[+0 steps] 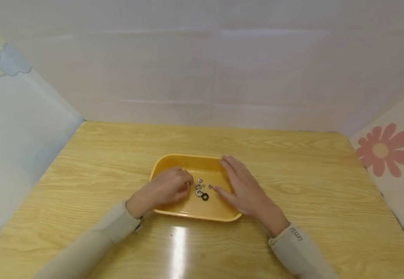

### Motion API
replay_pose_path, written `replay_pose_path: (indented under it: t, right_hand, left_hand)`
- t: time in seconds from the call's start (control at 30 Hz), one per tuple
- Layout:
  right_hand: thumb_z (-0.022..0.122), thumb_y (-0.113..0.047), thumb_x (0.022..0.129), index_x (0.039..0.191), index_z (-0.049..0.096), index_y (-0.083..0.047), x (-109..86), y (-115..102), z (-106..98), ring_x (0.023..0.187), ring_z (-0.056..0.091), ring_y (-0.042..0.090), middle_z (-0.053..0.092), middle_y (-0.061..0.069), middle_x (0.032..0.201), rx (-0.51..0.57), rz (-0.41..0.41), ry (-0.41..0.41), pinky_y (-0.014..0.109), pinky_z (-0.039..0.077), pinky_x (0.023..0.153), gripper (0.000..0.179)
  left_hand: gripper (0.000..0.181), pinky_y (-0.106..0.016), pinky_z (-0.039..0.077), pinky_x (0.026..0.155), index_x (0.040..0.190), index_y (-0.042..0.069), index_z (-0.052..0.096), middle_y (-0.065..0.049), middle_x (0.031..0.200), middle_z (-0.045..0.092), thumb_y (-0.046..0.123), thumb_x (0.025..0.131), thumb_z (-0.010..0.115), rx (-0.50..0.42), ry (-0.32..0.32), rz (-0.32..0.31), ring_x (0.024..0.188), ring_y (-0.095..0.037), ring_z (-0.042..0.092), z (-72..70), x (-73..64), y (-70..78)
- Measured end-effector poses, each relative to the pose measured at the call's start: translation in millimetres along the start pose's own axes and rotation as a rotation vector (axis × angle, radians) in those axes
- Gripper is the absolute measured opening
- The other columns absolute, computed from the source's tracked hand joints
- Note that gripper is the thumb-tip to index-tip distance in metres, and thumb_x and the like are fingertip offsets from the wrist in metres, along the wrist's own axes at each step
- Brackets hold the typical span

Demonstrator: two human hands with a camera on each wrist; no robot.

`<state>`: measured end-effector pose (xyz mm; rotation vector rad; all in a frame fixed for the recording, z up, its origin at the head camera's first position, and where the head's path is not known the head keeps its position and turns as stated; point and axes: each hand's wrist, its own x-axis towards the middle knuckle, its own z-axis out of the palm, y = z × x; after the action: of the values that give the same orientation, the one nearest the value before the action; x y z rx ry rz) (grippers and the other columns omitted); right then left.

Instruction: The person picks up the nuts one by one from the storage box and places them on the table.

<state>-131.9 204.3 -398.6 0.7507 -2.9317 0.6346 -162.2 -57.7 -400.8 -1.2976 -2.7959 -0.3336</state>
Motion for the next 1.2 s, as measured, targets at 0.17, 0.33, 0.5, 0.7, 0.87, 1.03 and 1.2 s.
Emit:
replay_pose_path:
  t: [0.17, 0.33, 0.5, 0.7, 0.87, 1.03, 1.2]
  right_hand:
    - [0.062, -0.046, 0.096, 0.155, 0.027, -0.005, 0.6, 0.5, 0.3, 0.149, 0.023, 0.039, 0.026, 0.016, 0.162, 0.004, -0.003, -0.005, 0.060, 0.025, 0.118, 0.081]
    - [0.062, -0.047, 0.095, 0.155, 0.027, -0.004, 1.4, 0.2, 0.8, 0.149, 0.024, 0.039, 0.026, 0.016, 0.162, 0.012, -0.003, -0.003, 0.060, 0.025, 0.118, 0.081]
    - [0.061, -0.052, 0.094, 0.155, 0.027, -0.004, 1.1, -1.1, -1.4, 0.150, 0.022, 0.039, 0.025, 0.015, 0.163, 0.032, 0.019, -0.027, 0.061, 0.024, 0.118, 0.085]
    - [0.062, -0.055, 0.093, 0.156, 0.025, -0.005, 0.5, -1.6, -2.4, 0.151, 0.020, 0.039, 0.023, 0.016, 0.163, 0.034, 0.033, -0.048, 0.061, 0.023, 0.118, 0.088]
    - [0.061, -0.056, 0.092, 0.156, 0.025, -0.005, 0.4, -1.1, -1.4, 0.151, 0.020, 0.039, 0.023, 0.015, 0.163, 0.030, 0.036, -0.051, 0.062, 0.024, 0.118, 0.089]
    - [0.060, -0.056, 0.093, 0.156, 0.025, -0.005, 0.5, -1.4, -1.1, 0.151, 0.020, 0.040, 0.023, 0.016, 0.163, 0.029, 0.036, -0.050, 0.062, 0.024, 0.118, 0.088]
    - [0.060, -0.056, 0.094, 0.156, 0.026, -0.004, 0.0, -1.9, -2.3, 0.151, 0.021, 0.039, 0.023, 0.015, 0.163, 0.020, 0.034, -0.043, 0.061, 0.024, 0.118, 0.087]
  left_hand:
    - [0.018, -0.027, 0.048, 0.075, 0.103, 0.015, 0.074, 0.003, 0.099, 0.075, 0.013, 0.086, 0.071, -0.003, 0.049, -0.002, 0.083, -0.013, 0.058, -3.1, -1.5, -1.0]
    - [0.016, -0.027, 0.046, 0.073, 0.101, 0.016, 0.077, 0.004, 0.099, 0.076, 0.015, 0.086, 0.074, 0.003, 0.131, -0.001, 0.083, -0.014, 0.059, -5.7, -4.3, -1.3]
    - [0.015, -0.026, 0.042, 0.071, 0.101, 0.016, 0.078, 0.005, 0.097, 0.077, 0.016, 0.086, 0.074, 0.005, 0.203, 0.005, 0.080, -0.013, 0.056, -6.4, -6.0, -1.3]
    - [0.015, -0.026, 0.039, 0.069, 0.100, 0.017, 0.079, 0.005, 0.095, 0.077, 0.017, 0.086, 0.074, 0.026, 0.243, -0.001, 0.079, -0.014, 0.055, -7.8, -7.3, -0.7]
    - [0.015, -0.029, 0.044, 0.074, 0.101, 0.017, 0.079, 0.005, 0.096, 0.077, 0.018, 0.087, 0.074, 0.054, 0.266, 0.001, 0.082, -0.014, 0.058, -9.6, -9.8, -1.6]
    - [0.015, -0.031, 0.047, 0.077, 0.100, 0.017, 0.079, 0.006, 0.095, 0.078, 0.017, 0.086, 0.075, 0.070, 0.303, 0.009, 0.083, -0.014, 0.059, -11.8, -12.9, -4.0]
    - [0.014, -0.029, 0.045, 0.073, 0.099, 0.017, 0.079, 0.006, 0.095, 0.078, 0.017, 0.085, 0.076, 0.076, 0.346, 0.007, 0.083, -0.014, 0.059, -15.5, -16.2, -6.2]
